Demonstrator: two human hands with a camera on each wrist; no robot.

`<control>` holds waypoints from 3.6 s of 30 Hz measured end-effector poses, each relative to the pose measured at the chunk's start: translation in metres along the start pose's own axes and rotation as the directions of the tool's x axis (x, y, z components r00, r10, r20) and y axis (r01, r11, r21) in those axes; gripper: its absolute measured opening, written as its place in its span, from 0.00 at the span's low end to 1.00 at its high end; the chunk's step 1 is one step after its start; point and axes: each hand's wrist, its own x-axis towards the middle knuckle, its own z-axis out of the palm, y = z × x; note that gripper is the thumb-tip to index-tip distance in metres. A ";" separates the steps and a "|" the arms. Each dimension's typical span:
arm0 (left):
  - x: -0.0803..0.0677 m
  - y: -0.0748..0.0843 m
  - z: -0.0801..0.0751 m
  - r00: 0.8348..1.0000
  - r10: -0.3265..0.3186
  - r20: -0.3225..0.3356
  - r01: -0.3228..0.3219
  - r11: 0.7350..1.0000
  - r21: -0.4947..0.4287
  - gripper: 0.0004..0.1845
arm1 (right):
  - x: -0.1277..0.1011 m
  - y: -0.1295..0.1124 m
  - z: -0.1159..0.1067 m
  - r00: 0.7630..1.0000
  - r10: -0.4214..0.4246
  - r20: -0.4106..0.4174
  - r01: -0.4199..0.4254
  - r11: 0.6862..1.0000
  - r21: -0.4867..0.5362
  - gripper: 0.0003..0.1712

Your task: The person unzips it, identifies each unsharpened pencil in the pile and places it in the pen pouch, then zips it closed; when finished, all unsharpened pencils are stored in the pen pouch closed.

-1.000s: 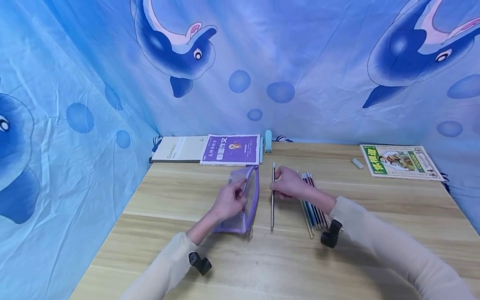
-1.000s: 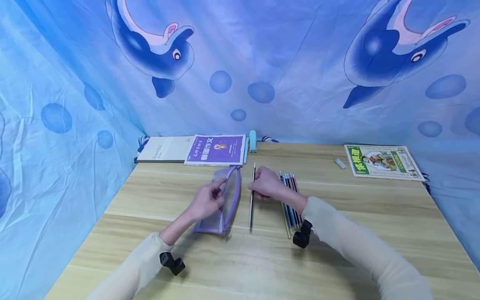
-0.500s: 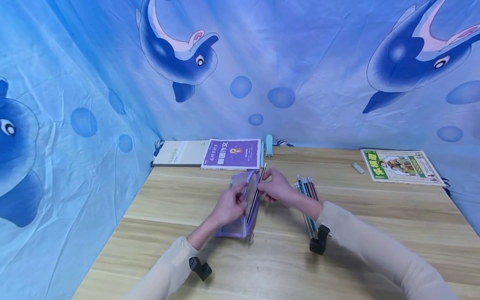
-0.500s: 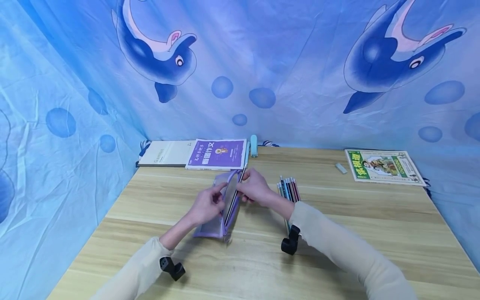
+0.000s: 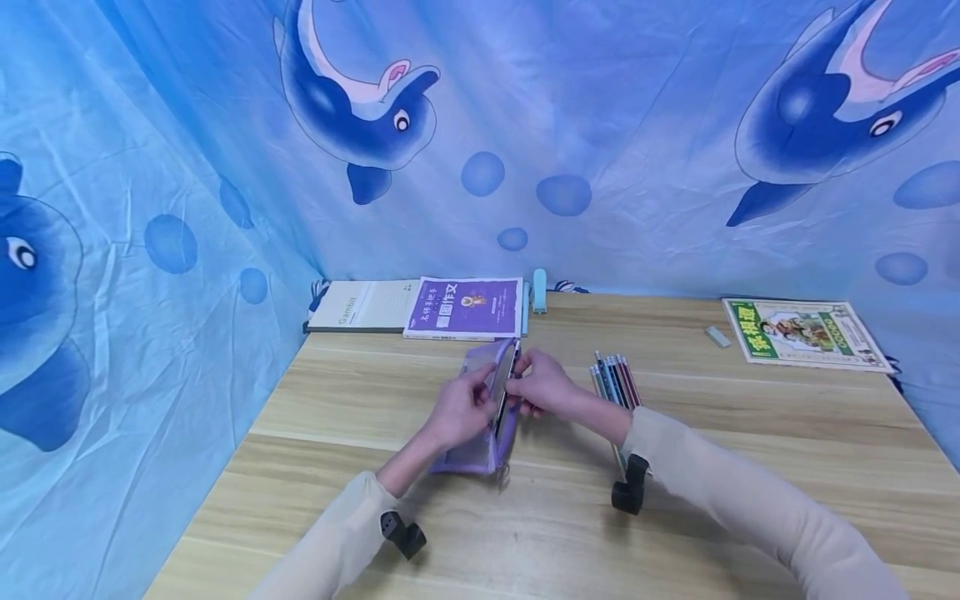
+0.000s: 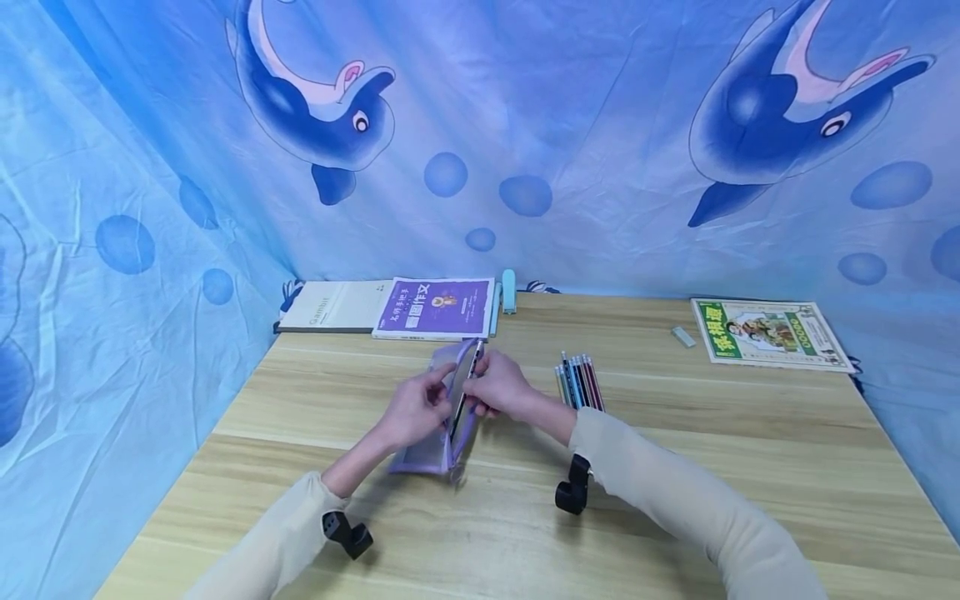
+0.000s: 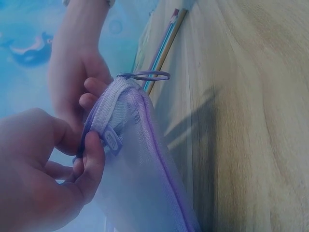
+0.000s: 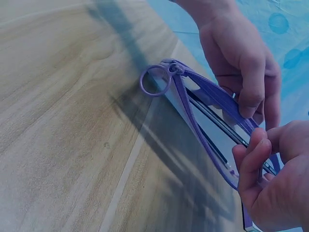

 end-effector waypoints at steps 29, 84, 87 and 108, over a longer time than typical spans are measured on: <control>0.006 -0.001 0.003 0.998 0.068 -0.015 -0.067 0.997 0.035 0.35 | -0.023 0.036 -0.106 0.994 -0.064 0.087 0.098 0.878 -0.469 0.10; 0.003 -0.003 0.004 0.996 0.086 -0.021 -0.085 0.995 0.054 0.35 | -0.007 -0.008 -0.041 0.993 -0.010 -0.115 0.012 1.000 0.018 0.21; 0.003 -0.002 0.004 0.996 0.091 -0.017 -0.090 0.995 0.052 0.35 | -0.005 -0.007 -0.035 0.994 -0.015 -0.108 0.017 1.000 0.017 0.21; 0.003 0.001 0.004 0.998 0.060 -0.007 -0.060 0.997 0.040 0.35 | 0.002 0.002 -0.011 0.999 0.029 -0.040 -0.028 0.999 0.030 0.16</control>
